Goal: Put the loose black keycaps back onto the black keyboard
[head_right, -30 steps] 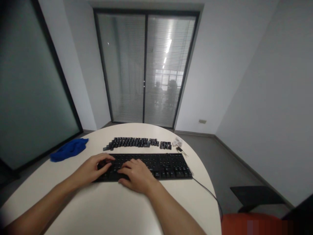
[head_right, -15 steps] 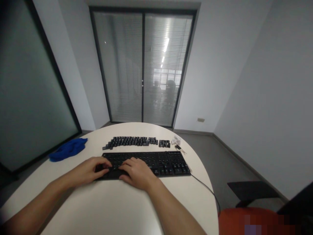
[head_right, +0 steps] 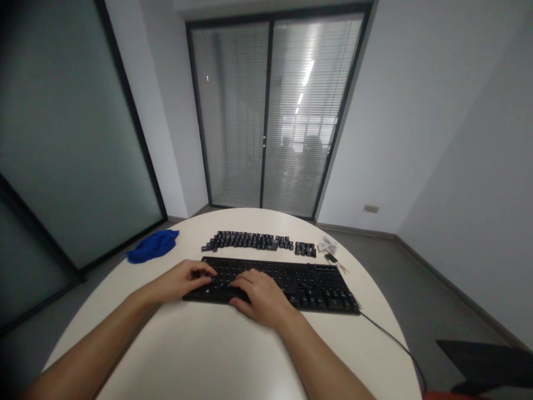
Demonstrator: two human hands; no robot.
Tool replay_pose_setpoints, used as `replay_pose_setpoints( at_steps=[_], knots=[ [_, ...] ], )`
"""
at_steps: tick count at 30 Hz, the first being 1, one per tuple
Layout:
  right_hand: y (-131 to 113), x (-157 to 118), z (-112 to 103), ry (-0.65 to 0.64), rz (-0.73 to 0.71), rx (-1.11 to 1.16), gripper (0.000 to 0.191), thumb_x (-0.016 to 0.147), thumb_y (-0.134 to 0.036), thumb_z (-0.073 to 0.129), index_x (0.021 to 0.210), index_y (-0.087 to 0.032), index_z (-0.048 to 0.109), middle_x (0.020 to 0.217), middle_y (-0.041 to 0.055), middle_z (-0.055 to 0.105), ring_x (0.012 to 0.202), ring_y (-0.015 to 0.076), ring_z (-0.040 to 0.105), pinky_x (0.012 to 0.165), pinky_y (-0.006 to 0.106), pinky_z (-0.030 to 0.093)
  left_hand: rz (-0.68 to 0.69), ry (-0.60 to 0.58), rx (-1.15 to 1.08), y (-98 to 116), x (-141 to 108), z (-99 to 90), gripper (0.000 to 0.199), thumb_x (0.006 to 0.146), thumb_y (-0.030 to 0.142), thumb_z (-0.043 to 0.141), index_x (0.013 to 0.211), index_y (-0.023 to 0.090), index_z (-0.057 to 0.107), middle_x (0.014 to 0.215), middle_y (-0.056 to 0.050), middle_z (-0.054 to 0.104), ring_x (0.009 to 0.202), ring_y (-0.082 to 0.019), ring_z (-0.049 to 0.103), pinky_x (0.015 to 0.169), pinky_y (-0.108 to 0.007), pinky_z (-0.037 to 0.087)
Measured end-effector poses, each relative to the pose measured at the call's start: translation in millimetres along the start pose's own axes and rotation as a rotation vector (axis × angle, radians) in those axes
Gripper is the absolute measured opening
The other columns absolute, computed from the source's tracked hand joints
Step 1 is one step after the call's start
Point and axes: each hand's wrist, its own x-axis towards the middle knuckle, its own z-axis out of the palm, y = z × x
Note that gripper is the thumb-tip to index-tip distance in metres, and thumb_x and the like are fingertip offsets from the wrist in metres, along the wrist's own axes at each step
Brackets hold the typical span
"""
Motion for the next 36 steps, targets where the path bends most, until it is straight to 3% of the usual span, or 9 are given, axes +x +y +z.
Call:
replay_pose_setpoints(
  at_steps=[4,13,19,26,36],
  knots=[
    [1,0,1,0.003,-0.005,0.001,0.031,0.092,-0.033,0.066,0.121,-0.022,0.064,0.116,0.0066,0.069,0.109,0.023,0.06,0.098,0.04,0.048,0.009,-0.008,-0.009,0,1,2.1,0.03,0.086,0.038,0.061,0.103,0.018,0.075,0.082,-0.003,0.072,0.074,-0.018,0.062,0.068,-0.026,0.046],
    [0,0,0,-0.004,-0.003,-0.003,0.031,0.091,-0.032,0.066,0.12,-0.022,0.064,0.115,0.0067,0.069,0.109,0.0228,0.06,0.097,0.039,0.048,0.126,0.02,0.043,-5,2,3.0,0.022,0.086,0.035,0.065,0.099,0.021,0.076,0.097,-0.004,0.075,0.09,-0.019,0.065,0.084,-0.029,0.049],
    [-1,0,-2,-0.01,-0.009,-0.003,0.03,0.093,-0.033,0.065,0.12,-0.022,0.064,0.115,0.0072,0.069,0.109,0.0225,0.06,0.096,0.038,0.049,0.137,0.028,0.047,-7,1,3.9,0.02,0.086,0.034,0.067,0.1,0.022,0.076,0.096,-0.003,0.074,0.088,-0.019,0.065,0.082,-0.029,0.049],
    [-1,1,-1,-0.026,0.001,-0.008,0.03,0.092,-0.032,0.066,0.12,-0.021,0.064,0.115,0.0066,0.069,0.109,0.0227,0.059,0.098,0.038,0.047,0.248,0.023,0.168,-6,1,3.3,0.017,0.091,0.033,0.064,0.097,0.024,0.076,0.1,-0.003,0.074,0.096,-0.02,0.064,0.088,-0.029,0.047],
    [-13,2,0,-0.026,0.023,-0.124,0.031,0.093,-0.033,0.061,0.122,-0.022,0.062,0.115,0.0088,0.067,0.106,0.0249,0.058,0.093,0.041,0.044,0.231,0.009,0.325,5,-2,3.4,0.019,0.091,0.031,0.061,0.101,0.029,0.077,0.108,-0.002,0.074,0.1,-0.021,0.065,0.087,-0.029,0.046]
  ],
)
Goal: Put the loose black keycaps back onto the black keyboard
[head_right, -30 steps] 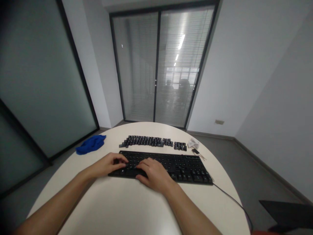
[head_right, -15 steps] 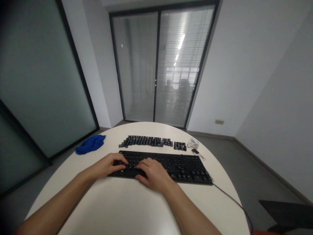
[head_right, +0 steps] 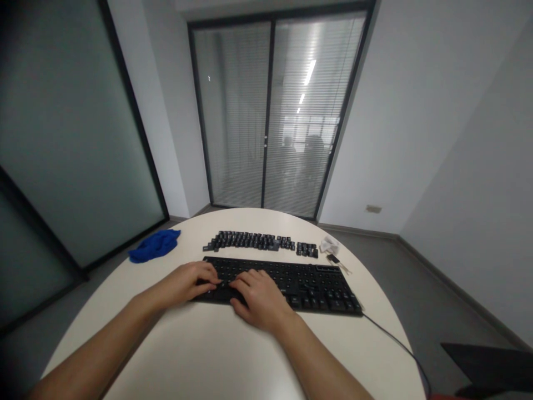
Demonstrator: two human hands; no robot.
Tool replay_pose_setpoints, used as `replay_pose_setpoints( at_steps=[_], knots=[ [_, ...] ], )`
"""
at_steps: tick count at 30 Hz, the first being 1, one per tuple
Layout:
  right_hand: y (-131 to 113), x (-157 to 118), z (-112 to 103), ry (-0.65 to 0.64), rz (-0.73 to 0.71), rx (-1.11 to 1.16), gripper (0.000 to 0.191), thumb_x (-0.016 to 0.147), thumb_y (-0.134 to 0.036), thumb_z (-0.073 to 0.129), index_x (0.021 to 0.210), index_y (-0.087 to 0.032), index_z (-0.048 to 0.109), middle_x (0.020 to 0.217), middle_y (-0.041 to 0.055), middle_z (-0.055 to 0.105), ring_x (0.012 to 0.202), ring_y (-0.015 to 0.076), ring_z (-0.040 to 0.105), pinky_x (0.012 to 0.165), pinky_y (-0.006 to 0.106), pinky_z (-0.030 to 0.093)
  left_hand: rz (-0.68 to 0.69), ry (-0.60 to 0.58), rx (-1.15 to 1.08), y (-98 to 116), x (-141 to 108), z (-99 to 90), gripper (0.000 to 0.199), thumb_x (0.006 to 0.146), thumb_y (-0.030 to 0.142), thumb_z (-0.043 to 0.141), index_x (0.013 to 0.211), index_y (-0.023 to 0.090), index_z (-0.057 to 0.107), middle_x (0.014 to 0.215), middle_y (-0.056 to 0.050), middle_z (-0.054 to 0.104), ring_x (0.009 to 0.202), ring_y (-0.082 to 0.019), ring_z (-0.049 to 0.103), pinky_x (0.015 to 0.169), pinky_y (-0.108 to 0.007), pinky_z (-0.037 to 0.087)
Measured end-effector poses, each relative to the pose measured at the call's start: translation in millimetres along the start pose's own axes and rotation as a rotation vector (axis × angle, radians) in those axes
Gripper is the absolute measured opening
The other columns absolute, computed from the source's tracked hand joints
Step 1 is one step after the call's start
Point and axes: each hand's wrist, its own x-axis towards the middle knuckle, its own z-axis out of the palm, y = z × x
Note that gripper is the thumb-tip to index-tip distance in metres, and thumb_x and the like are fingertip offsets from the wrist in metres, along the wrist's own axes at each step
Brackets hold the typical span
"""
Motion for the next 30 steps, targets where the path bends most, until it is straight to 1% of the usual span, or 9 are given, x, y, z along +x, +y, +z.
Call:
replay_pose_setpoints(
  at_steps=[5,7,10,12,14,17,19,25,30],
  knots=[
    [-13,4,2,-0.005,-0.037,0.0,0.042,0.093,-0.031,0.06,0.134,-0.025,0.055,0.123,0.0082,0.064,0.111,0.0257,0.054,0.095,0.042,0.042,-0.125,0.002,-0.096,-1,0,-1.3,0.022,0.084,0.03,0.066,0.103,0.025,0.075,0.096,-0.001,0.076,0.085,-0.019,0.067,0.077,-0.027,0.049],
    [-15,5,4,-0.011,-0.032,0.0,0.046,0.093,-0.032,0.06,0.138,-0.026,0.053,0.124,0.0086,0.063,0.111,0.0257,0.053,0.094,0.042,0.043,-0.147,0.003,-0.157,-3,0,-1.6,0.022,0.082,0.03,0.066,0.102,0.024,0.075,0.092,-0.001,0.076,0.082,-0.019,0.068,0.075,-0.026,0.05],
    [-16,6,5,-0.021,-0.024,-0.002,0.046,0.093,-0.032,0.06,0.139,-0.028,0.052,0.125,0.0084,0.061,0.111,0.0261,0.052,0.093,0.042,0.044,-0.137,0.005,-0.237,-5,1,-2.3,0.024,0.086,0.032,0.061,0.104,0.023,0.074,0.094,-0.002,0.077,0.085,-0.019,0.069,0.078,-0.027,0.051],
    [-16,6,5,-0.025,-0.022,-0.005,0.045,0.093,-0.031,0.06,0.138,-0.029,0.053,0.126,0.0081,0.06,0.112,0.0263,0.052,0.093,0.042,0.044,-0.149,0.015,-0.228,-6,1,-2.4,0.024,0.089,0.033,0.058,0.104,0.024,0.074,0.096,-0.002,0.077,0.087,-0.019,0.069,0.08,-0.028,0.051],
    [-16,6,5,-0.028,-0.018,-0.005,0.044,0.094,-0.03,0.06,0.138,-0.03,0.054,0.126,0.0081,0.06,0.112,0.0267,0.052,0.093,0.042,0.045,-0.165,0.063,-0.164,-8,2,-1.3,0.023,0.09,0.035,0.057,0.102,0.025,0.075,0.098,-0.003,0.076,0.09,-0.021,0.068,0.083,-0.029,0.05],
    [-17,6,5,-0.03,-0.013,-0.002,0.044,0.094,-0.029,0.059,0.138,-0.03,0.054,0.126,0.0081,0.06,0.112,0.0268,0.052,0.093,0.043,0.045,-0.174,0.181,-0.074,-10,3,3.5,0.023,0.089,0.039,0.061,0.1,0.024,0.074,0.103,-0.005,0.074,0.097,-0.023,0.065,0.088,-0.032,0.048],
    [-17,6,5,-0.03,-0.009,0.003,0.044,0.094,-0.029,0.059,0.138,-0.03,0.054,0.126,0.008,0.06,0.112,0.0266,0.052,0.093,0.043,0.045,-0.182,0.216,-0.058,-12,4,7.6,0.024,0.088,0.041,0.063,0.101,0.023,0.073,0.104,-0.005,0.073,0.099,-0.024,0.064,0.088,-0.033,0.048],
    [-18,6,4,-0.033,0.001,0.002,0.045,0.094,-0.029,0.059,0.139,-0.031,0.053,0.127,0.0081,0.06,0.112,0.0261,0.052,0.095,0.043,0.044,-0.217,0.213,-0.087,-15,6,13.6,0.026,0.083,0.042,0.067,0.1,0.023,0.072,0.101,-0.004,0.073,0.097,-0.025,0.064,0.085,-0.033,0.049],
    [-17,6,4,-0.044,0.006,0.002,0.044,0.095,-0.03,0.058,0.138,-0.031,0.054,0.125,0.008,0.06,0.11,0.0265,0.053,0.094,0.043,0.044,-0.233,0.222,-0.117,-16,7,15.2,0.028,0.079,0.042,0.071,0.099,0.023,0.073,0.102,-0.005,0.073,0.097,-0.025,0.064,0.086,-0.034,0.049]
  ],
)
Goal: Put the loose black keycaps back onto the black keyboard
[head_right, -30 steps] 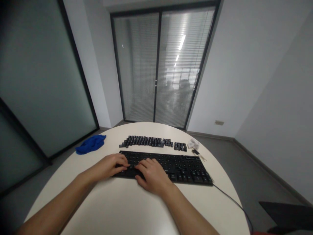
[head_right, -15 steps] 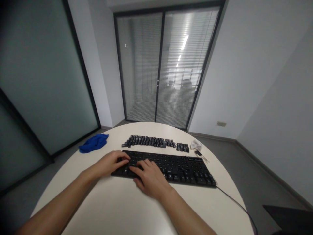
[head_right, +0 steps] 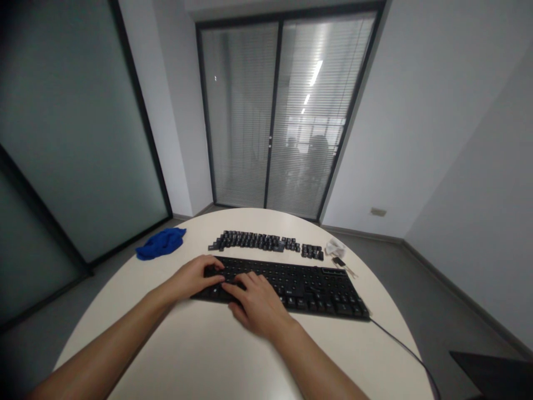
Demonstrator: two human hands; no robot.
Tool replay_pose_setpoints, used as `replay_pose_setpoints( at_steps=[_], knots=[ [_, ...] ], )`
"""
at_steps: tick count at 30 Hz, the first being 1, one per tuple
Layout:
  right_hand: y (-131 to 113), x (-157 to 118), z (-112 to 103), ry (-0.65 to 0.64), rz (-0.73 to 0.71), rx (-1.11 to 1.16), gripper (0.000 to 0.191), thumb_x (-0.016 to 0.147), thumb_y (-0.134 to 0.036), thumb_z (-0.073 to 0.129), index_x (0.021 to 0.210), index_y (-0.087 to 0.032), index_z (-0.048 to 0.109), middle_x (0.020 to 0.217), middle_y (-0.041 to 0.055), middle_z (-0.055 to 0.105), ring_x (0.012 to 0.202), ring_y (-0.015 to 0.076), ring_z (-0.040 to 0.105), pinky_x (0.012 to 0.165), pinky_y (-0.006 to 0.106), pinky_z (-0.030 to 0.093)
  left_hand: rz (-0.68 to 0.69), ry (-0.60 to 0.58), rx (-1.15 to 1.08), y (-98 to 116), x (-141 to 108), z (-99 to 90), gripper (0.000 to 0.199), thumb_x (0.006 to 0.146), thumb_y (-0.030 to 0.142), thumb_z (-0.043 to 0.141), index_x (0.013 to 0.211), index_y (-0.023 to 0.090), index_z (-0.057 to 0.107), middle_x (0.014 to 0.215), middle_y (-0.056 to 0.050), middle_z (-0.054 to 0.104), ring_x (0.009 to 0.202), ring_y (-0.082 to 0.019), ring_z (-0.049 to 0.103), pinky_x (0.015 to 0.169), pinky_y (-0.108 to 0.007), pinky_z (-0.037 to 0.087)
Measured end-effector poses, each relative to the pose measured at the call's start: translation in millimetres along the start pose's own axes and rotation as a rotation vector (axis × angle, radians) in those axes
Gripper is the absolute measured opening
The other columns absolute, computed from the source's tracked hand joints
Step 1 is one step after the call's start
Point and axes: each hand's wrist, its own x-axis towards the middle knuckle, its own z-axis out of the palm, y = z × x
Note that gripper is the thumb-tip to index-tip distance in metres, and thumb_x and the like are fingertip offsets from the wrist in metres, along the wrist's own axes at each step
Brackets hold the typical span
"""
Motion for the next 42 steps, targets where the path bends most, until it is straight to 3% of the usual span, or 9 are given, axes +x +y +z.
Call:
replay_pose_setpoints(
  at_steps=[21,32,37,42],
  knots=[
    [-6,1,-7,-0.03,0.011,-0.036,0.043,0.096,-0.029,0.056,0.139,-0.03,0.052,0.124,0.0074,0.059,0.108,0.0258,0.051,0.092,0.041,0.043,-0.049,0.016,0.004,-6,0,8.3,0.026,0.079,0.038,0.072,0.1,0.023,0.072,0.105,-0.005,0.072,0.101,-0.025,0.064,0.09,-0.034,0.047],
    [-5,3,-3,-0.009,0.013,-0.043,0.039,0.095,-0.029,0.056,0.134,-0.029,0.056,0.123,0.0077,0.06,0.108,0.0264,0.052,0.091,0.042,0.044,0.005,0.05,0.018,-2,-2,6.9,0.022,0.076,0.036,0.073,0.094,0.024,0.073,0.1,-0.003,0.073,0.096,-0.024,0.064,0.087,-0.033,0.047],
    [3,-2,0,0.013,-0.028,-0.005,0.044,0.094,-0.029,0.059,0.138,-0.029,0.054,0.126,0.0076,0.061,0.111,0.0262,0.053,0.094,0.043,0.045,-0.033,0.159,-0.072,-12,6,5.5,0.025,0.088,0.043,0.059,0.087,0.022,0.073,0.089,-0.003,0.073,0.085,-0.022,0.066,0.081,-0.032,0.049],
    [14,-7,1,0.037,-0.08,0.044,0.04,0.095,-0.027,0.058,0.134,-0.025,0.056,0.129,0.0067,0.062,0.116,0.0245,0.054,0.099,0.042,0.046,-0.052,0.296,-0.036,-28,11,4.7,0.028,0.092,0.041,0.053,0.094,0.021,0.071,0.096,-0.004,0.072,0.086,-0.022,0.065,0.082,-0.033,0.049]
  ],
)
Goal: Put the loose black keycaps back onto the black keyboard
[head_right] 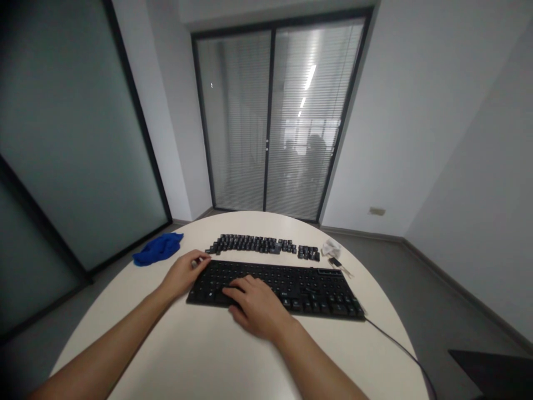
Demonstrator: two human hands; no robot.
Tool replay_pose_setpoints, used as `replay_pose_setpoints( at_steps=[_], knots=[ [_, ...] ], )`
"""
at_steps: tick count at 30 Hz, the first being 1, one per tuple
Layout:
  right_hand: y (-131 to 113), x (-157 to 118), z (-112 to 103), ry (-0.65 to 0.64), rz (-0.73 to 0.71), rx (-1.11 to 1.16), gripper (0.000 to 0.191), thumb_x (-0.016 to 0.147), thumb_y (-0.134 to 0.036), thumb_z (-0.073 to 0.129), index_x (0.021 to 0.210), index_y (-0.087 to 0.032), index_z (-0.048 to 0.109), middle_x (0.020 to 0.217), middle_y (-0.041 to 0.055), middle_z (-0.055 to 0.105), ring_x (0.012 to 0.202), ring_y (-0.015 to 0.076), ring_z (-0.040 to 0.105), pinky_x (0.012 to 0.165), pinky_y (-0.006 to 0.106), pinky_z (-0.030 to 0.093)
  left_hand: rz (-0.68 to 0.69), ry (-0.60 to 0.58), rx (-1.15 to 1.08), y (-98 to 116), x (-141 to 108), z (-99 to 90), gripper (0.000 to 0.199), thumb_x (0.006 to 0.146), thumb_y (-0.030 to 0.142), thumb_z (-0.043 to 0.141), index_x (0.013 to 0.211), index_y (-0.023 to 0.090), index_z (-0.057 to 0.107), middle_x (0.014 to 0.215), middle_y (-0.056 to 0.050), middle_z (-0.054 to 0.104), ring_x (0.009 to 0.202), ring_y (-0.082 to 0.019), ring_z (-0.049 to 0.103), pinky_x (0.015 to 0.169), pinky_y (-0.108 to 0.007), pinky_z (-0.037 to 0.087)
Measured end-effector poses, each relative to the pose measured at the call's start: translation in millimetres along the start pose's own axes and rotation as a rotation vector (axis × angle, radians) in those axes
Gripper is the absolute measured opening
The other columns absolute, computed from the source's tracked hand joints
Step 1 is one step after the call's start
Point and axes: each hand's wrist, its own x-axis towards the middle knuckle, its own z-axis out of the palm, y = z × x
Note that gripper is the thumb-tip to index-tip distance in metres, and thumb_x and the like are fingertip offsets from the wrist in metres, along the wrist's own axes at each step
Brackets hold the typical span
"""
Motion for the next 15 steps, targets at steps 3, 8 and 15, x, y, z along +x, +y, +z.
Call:
replay_pose_setpoints(
  at_steps=[3,8,15],
  knots=[
    [3,-1,-1,0.008,-0.028,0.012,0.037,0.095,-0.026,0.057,0.131,-0.024,0.058,0.13,0.0064,0.063,0.117,0.0238,0.054,0.101,0.04,0.046,0.016,0.013,0.027,-4,1,1.5,0.028,0.092,0.042,0.053,0.1,0.022,0.071,0.102,-0.004,0.071,0.091,-0.022,0.064,0.087,-0.035,0.049],
    [6,-1,0,0.005,-0.053,0.005,0.037,0.094,-0.026,0.058,0.13,-0.024,0.059,0.132,0.0061,0.063,0.117,0.0242,0.055,0.101,0.042,0.046,0.035,0.019,0.104,-8,3,7.5,0.027,0.092,0.039,0.054,0.106,0.024,0.07,0.109,-0.003,0.07,0.097,-0.022,0.063,0.092,-0.035,0.048],
    [8,-2,-1,-0.005,-0.058,-0.008,0.037,0.094,-0.028,0.058,0.132,-0.025,0.058,0.133,0.0059,0.063,0.117,0.0248,0.055,0.1,0.042,0.044,-0.033,-0.002,0.325,-4,22,7.7,0.023,0.092,0.033,0.057,0.109,0.025,0.07,0.113,-0.003,0.07,0.104,-0.023,0.064,0.088,-0.032,0.049]
  ],
)
